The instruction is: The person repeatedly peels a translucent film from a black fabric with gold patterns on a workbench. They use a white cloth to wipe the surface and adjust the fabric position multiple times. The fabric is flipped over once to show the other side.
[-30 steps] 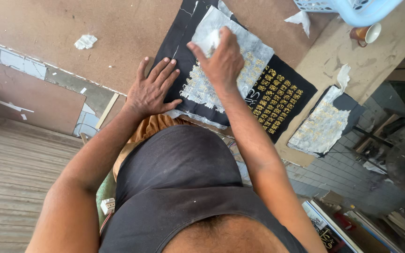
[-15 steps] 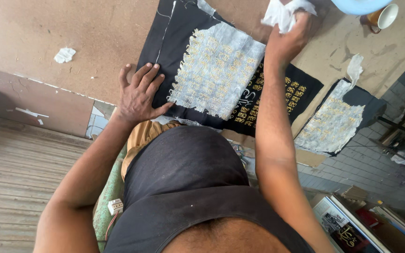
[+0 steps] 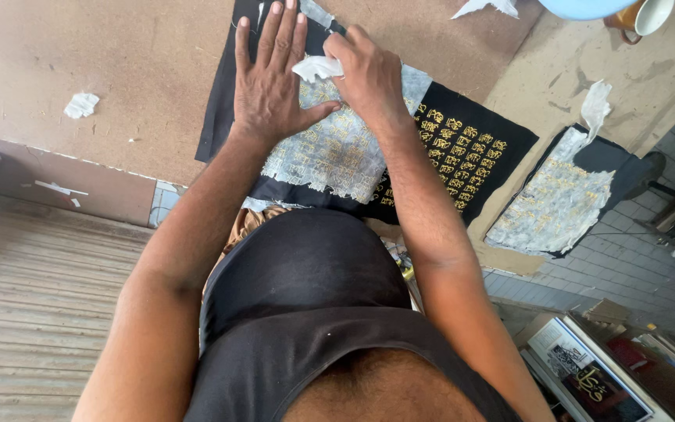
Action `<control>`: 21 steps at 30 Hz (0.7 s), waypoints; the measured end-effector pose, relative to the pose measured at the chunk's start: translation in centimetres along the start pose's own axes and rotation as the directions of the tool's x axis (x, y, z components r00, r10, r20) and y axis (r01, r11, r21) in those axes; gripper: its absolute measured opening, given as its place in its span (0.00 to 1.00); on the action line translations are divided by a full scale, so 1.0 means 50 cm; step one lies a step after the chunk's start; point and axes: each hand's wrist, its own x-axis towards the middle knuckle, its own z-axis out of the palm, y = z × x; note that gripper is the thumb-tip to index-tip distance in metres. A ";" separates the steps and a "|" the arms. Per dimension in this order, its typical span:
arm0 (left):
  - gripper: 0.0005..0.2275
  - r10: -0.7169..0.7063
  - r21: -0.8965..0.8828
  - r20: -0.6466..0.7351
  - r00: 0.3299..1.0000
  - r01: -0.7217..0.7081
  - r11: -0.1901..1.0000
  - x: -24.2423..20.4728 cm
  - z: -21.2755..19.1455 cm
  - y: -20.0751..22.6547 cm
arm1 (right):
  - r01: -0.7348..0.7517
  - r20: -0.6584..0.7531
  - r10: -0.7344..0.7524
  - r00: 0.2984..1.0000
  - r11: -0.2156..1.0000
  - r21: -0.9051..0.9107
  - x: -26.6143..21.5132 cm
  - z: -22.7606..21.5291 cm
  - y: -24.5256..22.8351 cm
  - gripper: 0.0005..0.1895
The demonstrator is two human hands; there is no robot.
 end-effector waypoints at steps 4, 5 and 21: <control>0.58 -0.018 -0.002 0.017 1.000 0.018 1.000 0.006 -0.001 0.001 | 0.020 -0.081 -0.022 0.997 0.999 -0.028 -0.037 0.037 0.047 0.15; 0.58 -0.011 0.021 0.006 1.000 0.011 1.000 0.008 0.000 0.000 | -0.085 -0.094 0.080 0.992 0.995 -0.052 -0.058 0.034 0.067 0.13; 0.56 -0.035 0.072 0.109 0.993 0.027 0.997 0.013 -0.032 0.021 | -0.458 -0.274 0.446 0.852 0.889 0.019 -0.123 -0.048 0.030 0.25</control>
